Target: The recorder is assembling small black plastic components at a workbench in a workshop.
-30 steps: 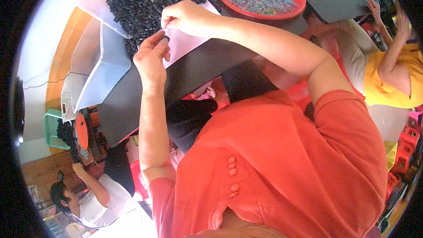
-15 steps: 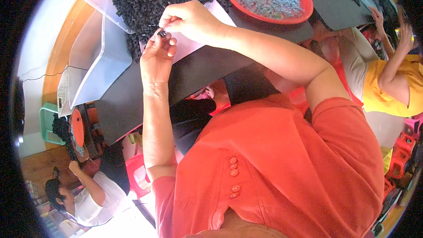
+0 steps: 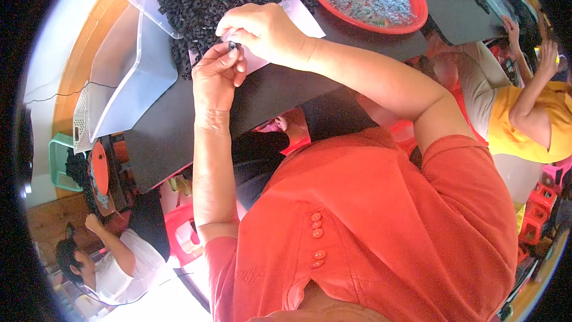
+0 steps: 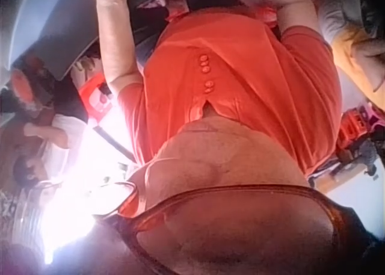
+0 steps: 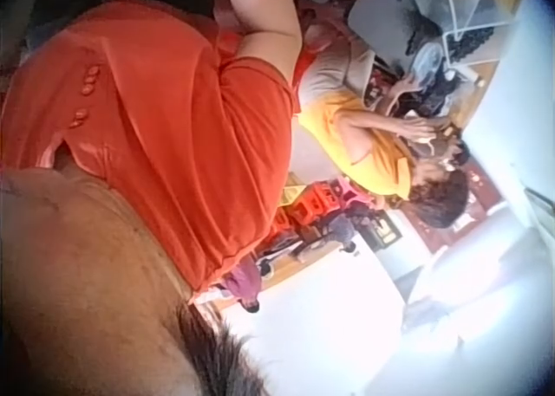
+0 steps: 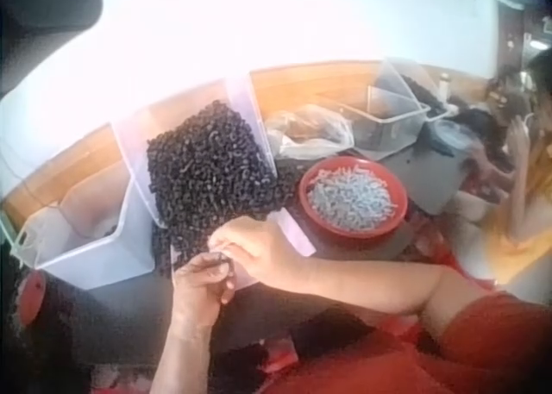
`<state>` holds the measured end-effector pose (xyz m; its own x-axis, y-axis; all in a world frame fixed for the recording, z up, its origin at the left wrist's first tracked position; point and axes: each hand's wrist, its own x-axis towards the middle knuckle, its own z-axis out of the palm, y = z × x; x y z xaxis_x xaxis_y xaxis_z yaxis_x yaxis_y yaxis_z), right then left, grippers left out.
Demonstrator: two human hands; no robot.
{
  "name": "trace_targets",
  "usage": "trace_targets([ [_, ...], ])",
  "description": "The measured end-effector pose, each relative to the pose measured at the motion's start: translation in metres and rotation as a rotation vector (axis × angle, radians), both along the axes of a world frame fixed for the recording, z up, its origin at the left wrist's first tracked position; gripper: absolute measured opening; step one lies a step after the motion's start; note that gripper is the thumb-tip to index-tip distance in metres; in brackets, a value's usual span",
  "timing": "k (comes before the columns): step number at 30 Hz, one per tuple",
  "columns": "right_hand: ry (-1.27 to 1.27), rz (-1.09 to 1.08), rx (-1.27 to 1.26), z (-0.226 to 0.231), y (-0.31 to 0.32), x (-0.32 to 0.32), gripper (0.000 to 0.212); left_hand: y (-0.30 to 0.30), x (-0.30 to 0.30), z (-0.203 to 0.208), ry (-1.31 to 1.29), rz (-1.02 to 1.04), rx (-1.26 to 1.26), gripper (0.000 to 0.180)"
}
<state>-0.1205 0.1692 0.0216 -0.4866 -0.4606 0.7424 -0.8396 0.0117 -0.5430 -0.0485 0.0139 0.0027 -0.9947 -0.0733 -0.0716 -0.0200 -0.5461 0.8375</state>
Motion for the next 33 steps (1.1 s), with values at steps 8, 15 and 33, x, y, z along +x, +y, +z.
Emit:
trace_targets([
  [8, 0.473, -0.052, 0.095, -0.005, 0.003, 0.02, 0.04, 0.001, 0.007, 0.001, -0.073, 0.022, 0.022, 0.009],
  [15, 0.247, -0.056, 0.11, -0.003, 0.003, 0.004, 0.026, 0.004, 0.009, 0.006, -0.093, 0.047, -0.109, 0.012],
  [33, 0.477, -0.38, 0.815, 0.002, -0.044, -0.074, 0.014, 0.008, 0.008, 0.0, -0.053, 0.001, -0.298, 0.011],
])
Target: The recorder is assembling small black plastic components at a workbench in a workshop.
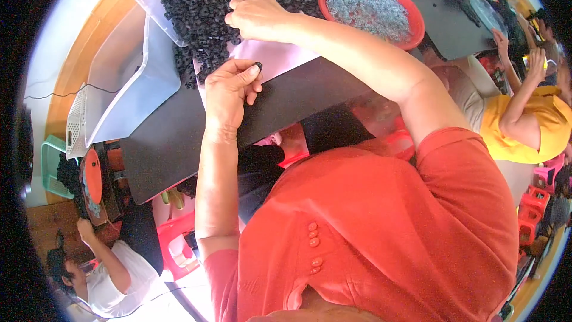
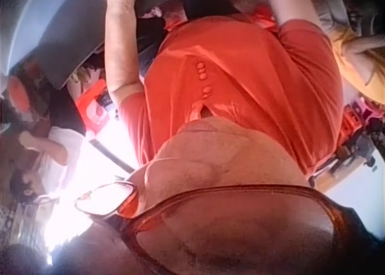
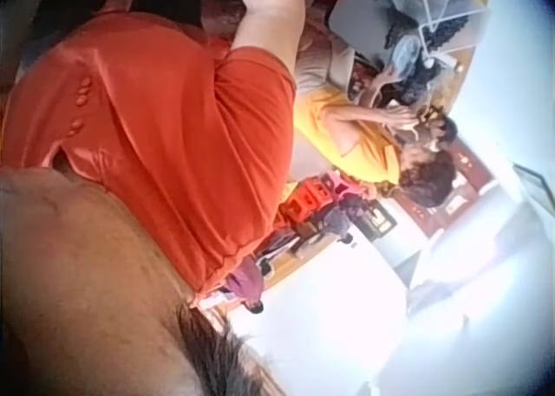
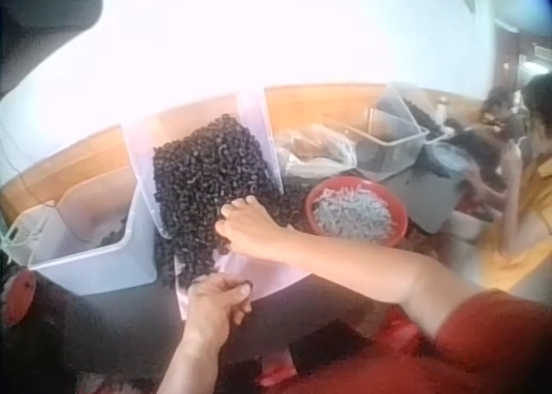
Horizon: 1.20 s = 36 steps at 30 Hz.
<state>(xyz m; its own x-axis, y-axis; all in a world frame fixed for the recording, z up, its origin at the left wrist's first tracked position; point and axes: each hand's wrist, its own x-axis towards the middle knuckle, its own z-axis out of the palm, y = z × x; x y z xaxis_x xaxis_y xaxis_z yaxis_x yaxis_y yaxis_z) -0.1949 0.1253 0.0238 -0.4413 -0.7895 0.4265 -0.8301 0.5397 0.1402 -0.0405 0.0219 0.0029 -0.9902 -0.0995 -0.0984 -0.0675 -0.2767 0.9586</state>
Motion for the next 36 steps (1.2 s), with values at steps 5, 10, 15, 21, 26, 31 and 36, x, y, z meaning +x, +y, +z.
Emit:
trace_targets([
  [5, -0.012, 0.09, 0.023, -0.016, -0.009, 0.0, 0.013, 0.002, 0.001, 0.004, -0.009, -0.004, -0.043, 0.011],
  [10, -0.041, 0.097, -0.011, -0.014, -0.006, 0.003, 0.009, 0.001, 0.001, 0.0, 0.001, -0.001, -0.041, 0.011],
  [15, -0.041, 0.19, -0.114, -0.014, -0.023, 0.002, 0.01, 0.002, 0.002, 0.004, -0.012, 0.004, -0.055, 0.012],
  [21, -0.078, 0.12, 0.04, -0.012, -0.036, 0.004, 0.011, 0.002, 0.002, 0.004, -0.005, 0.01, -0.044, 0.012],
  [26, 0.015, 0.148, -0.035, -0.02, -0.038, 0.009, 0.008, 0.001, 0.003, 0.003, 0.005, 0.022, 0.009, 0.011],
  [31, -0.57, 0.234, -0.457, 0.002, 0.001, 0.013, 0.006, -0.001, 0.001, 0.002, 0.052, 0.178, 0.127, 0.011],
  [36, -0.864, 0.384, -0.607, 0.011, 0.022, 0.041, 0.006, -0.007, 0.0, 0.004, 0.078, 0.286, 0.233, 0.011],
])
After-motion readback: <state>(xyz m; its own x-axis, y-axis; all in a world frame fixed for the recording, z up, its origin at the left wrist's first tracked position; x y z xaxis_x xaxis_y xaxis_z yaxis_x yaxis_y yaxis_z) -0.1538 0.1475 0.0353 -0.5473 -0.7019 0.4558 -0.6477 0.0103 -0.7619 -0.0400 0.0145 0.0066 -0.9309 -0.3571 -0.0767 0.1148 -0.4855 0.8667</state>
